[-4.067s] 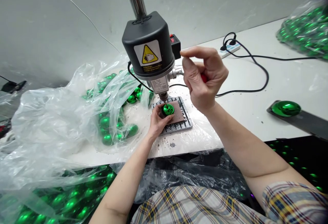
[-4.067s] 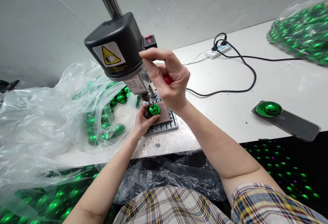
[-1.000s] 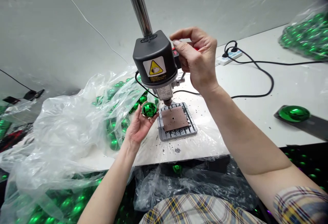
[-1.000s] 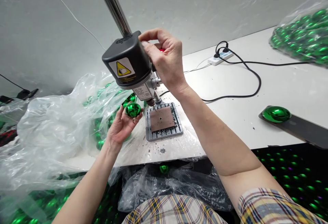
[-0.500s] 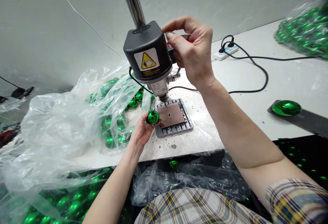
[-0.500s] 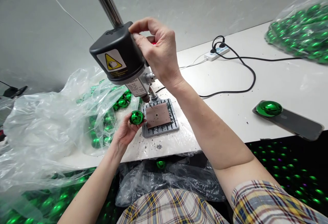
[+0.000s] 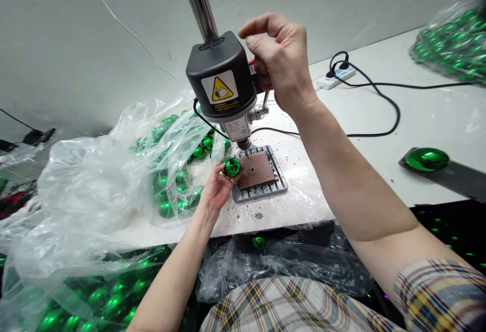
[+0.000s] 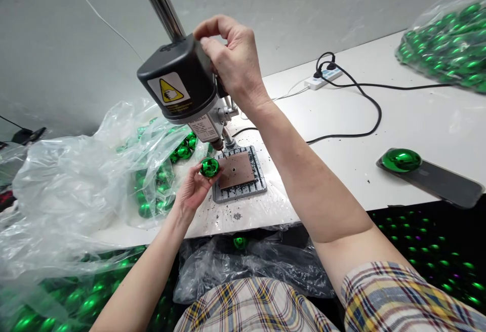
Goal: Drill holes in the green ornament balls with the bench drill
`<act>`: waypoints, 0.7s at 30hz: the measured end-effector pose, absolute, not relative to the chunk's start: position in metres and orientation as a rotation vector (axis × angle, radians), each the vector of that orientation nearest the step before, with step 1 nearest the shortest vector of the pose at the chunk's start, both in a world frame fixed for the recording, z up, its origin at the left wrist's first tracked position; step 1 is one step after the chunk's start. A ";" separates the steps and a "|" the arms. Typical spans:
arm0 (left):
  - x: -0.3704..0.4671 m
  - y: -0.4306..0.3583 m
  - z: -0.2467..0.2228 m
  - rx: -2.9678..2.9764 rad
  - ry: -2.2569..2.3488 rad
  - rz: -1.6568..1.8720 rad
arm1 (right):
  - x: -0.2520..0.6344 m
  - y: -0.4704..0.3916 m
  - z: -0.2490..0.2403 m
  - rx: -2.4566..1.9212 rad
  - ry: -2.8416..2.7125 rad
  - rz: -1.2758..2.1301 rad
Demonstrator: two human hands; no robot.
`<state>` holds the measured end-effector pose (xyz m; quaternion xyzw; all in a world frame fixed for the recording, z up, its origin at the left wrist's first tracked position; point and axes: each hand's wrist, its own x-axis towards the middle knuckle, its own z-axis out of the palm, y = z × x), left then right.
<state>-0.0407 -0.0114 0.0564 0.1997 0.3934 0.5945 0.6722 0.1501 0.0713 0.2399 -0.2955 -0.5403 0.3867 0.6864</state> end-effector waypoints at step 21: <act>-0.030 0.015 0.017 1.370 1.353 1.258 | 0.151 0.075 0.236 -0.592 -1.253 0.803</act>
